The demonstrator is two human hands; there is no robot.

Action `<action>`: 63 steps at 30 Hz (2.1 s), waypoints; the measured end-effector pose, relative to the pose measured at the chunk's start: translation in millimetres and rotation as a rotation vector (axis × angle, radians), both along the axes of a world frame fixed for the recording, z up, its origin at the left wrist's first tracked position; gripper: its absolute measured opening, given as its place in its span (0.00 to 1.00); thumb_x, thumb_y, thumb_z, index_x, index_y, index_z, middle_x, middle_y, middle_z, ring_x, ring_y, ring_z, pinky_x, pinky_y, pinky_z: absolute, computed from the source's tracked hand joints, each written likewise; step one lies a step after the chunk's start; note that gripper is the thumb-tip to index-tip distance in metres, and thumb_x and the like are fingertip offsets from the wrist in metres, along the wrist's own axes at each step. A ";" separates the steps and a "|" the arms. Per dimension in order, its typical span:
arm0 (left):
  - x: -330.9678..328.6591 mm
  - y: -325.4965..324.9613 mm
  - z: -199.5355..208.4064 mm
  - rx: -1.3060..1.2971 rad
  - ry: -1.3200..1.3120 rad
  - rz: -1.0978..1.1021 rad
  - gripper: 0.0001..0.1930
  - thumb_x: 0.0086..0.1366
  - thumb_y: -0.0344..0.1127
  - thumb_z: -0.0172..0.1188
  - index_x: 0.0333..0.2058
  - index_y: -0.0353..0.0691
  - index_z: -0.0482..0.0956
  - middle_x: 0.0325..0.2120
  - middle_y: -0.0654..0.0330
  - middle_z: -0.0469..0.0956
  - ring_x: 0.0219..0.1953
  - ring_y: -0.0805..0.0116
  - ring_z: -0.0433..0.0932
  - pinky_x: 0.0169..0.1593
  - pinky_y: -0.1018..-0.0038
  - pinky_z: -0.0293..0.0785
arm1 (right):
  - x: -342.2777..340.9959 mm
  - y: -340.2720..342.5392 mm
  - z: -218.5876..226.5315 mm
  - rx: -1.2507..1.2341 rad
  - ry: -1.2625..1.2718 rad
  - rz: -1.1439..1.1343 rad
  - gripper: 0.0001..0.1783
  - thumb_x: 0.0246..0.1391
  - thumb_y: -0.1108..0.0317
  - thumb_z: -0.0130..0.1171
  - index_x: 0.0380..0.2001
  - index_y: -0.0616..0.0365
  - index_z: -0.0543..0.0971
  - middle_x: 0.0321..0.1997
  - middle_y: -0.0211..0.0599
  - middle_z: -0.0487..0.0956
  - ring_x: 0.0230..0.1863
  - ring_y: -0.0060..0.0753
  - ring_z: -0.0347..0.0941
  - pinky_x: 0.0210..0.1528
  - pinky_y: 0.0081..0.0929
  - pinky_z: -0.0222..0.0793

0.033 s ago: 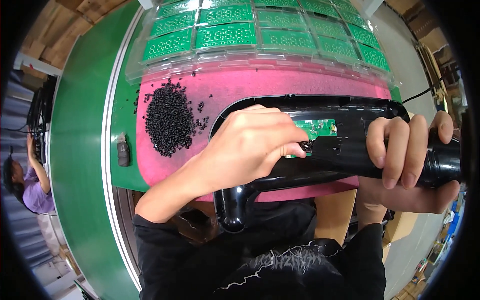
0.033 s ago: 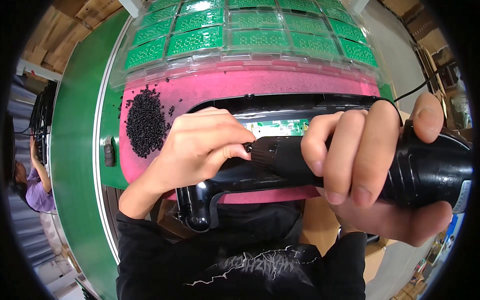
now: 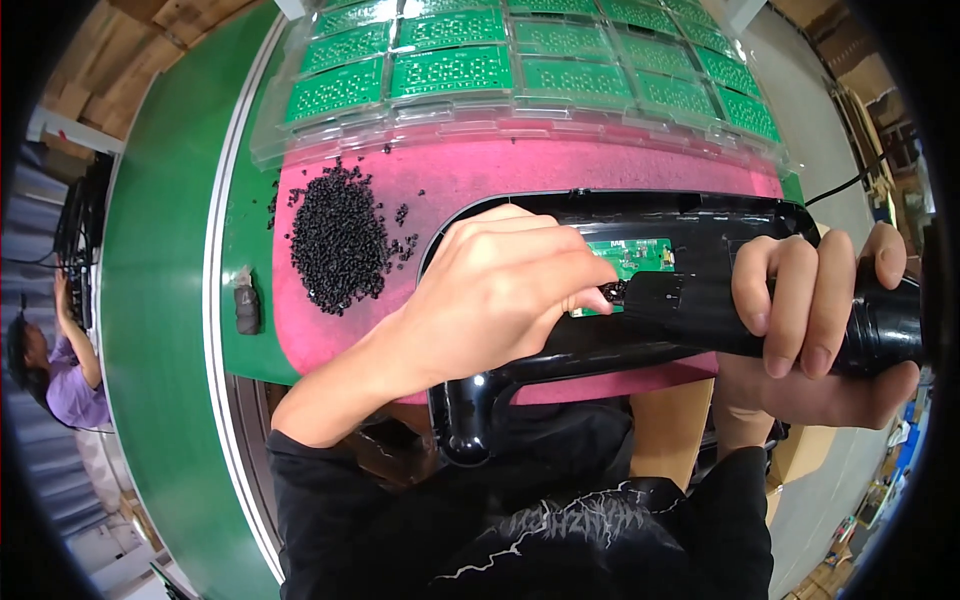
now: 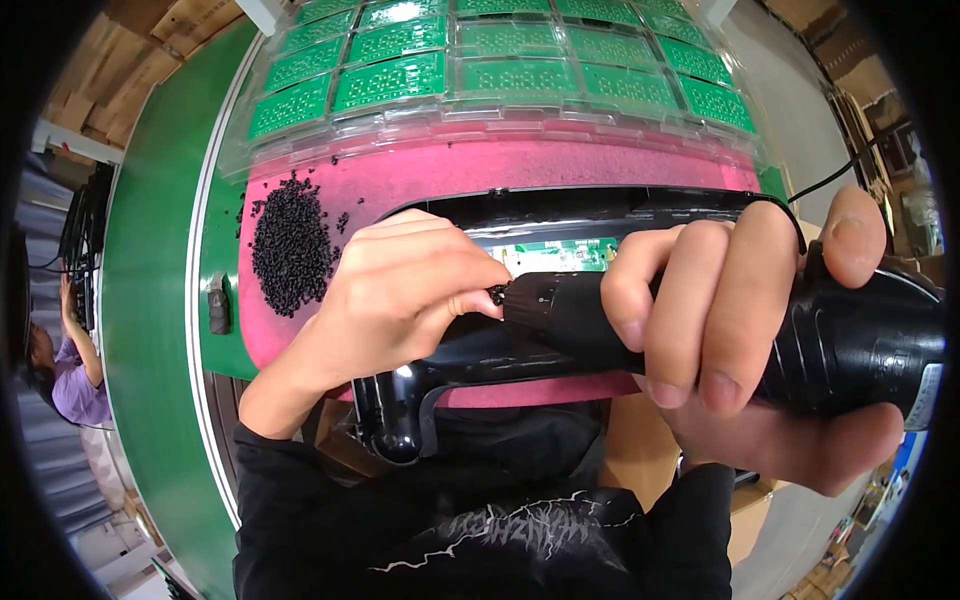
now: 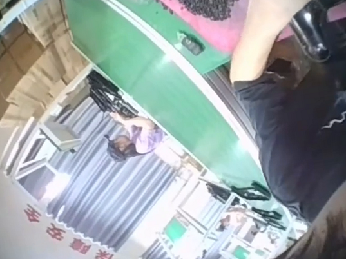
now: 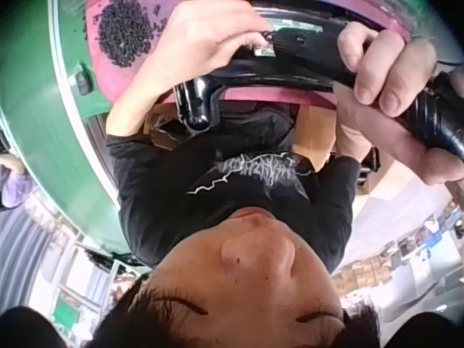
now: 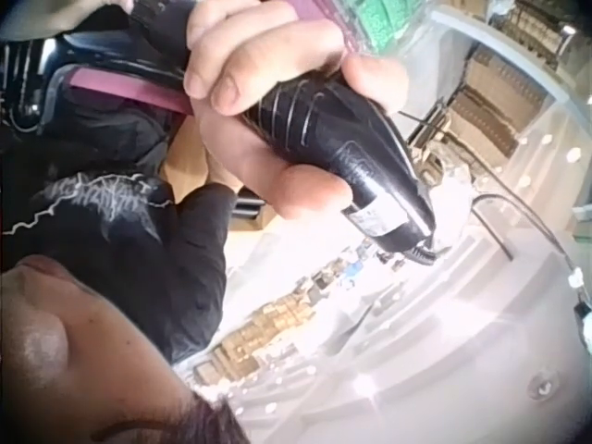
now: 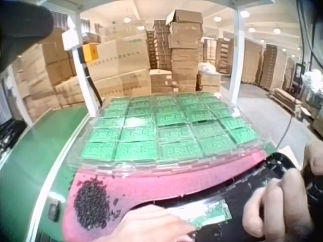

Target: Assembling electronic components by mounting circuit boards into plastic housings and securing them with screws using an electric screwdriver.

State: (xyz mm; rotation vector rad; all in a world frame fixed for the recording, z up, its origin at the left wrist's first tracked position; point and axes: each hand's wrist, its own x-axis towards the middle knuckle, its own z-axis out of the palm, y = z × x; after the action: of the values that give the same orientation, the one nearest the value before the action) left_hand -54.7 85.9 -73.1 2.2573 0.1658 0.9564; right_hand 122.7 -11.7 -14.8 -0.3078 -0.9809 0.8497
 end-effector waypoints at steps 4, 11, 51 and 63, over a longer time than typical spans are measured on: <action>-1.9 1.4 1.1 0.143 0.035 0.160 0.07 0.50 0.21 0.65 0.29 0.34 0.80 0.23 0.58 0.79 0.26 0.62 0.80 0.31 0.72 0.75 | 1.6 0.2 1.4 0.038 0.009 -0.062 0.26 0.51 0.49 0.61 0.44 0.53 0.64 0.18 0.20 0.68 0.14 0.15 0.64 0.27 0.20 0.63; 1.5 -0.4 3.2 -0.041 0.076 0.063 0.06 0.55 0.28 0.67 0.29 0.34 0.78 0.24 0.57 0.78 0.26 0.61 0.79 0.29 0.71 0.75 | 5.6 -4.6 14.5 0.056 -0.017 -0.119 0.21 0.46 0.52 0.65 0.39 0.53 0.73 0.16 0.16 0.66 0.15 0.09 0.62 0.30 0.14 0.61; -2.7 -0.2 -0.6 -0.319 0.337 0.128 0.02 0.59 0.24 0.63 0.30 0.32 0.79 0.24 0.57 0.79 0.26 0.67 0.80 0.30 0.74 0.75 | 53.3 7.5 -24.5 -0.202 -0.411 -0.188 0.31 0.56 0.40 0.50 0.47 0.57 0.67 0.19 0.23 0.65 0.15 0.19 0.57 0.25 0.23 0.55; 3.2 -1.4 -10.7 -0.110 0.283 0.078 0.05 0.56 0.23 0.64 0.32 0.33 0.78 0.24 0.55 0.77 0.27 0.56 0.77 0.31 0.66 0.73 | 56.7 12.2 -27.1 -0.287 -0.418 -0.216 0.29 0.57 0.41 0.50 0.44 0.58 0.66 0.19 0.25 0.65 0.16 0.19 0.58 0.25 0.23 0.55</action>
State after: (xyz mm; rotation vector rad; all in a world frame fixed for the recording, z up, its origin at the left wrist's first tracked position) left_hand -51.5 84.5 -83.9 2.2877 0.4235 0.6455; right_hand 179.4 0.5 -41.9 -0.8485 -1.1850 0.7405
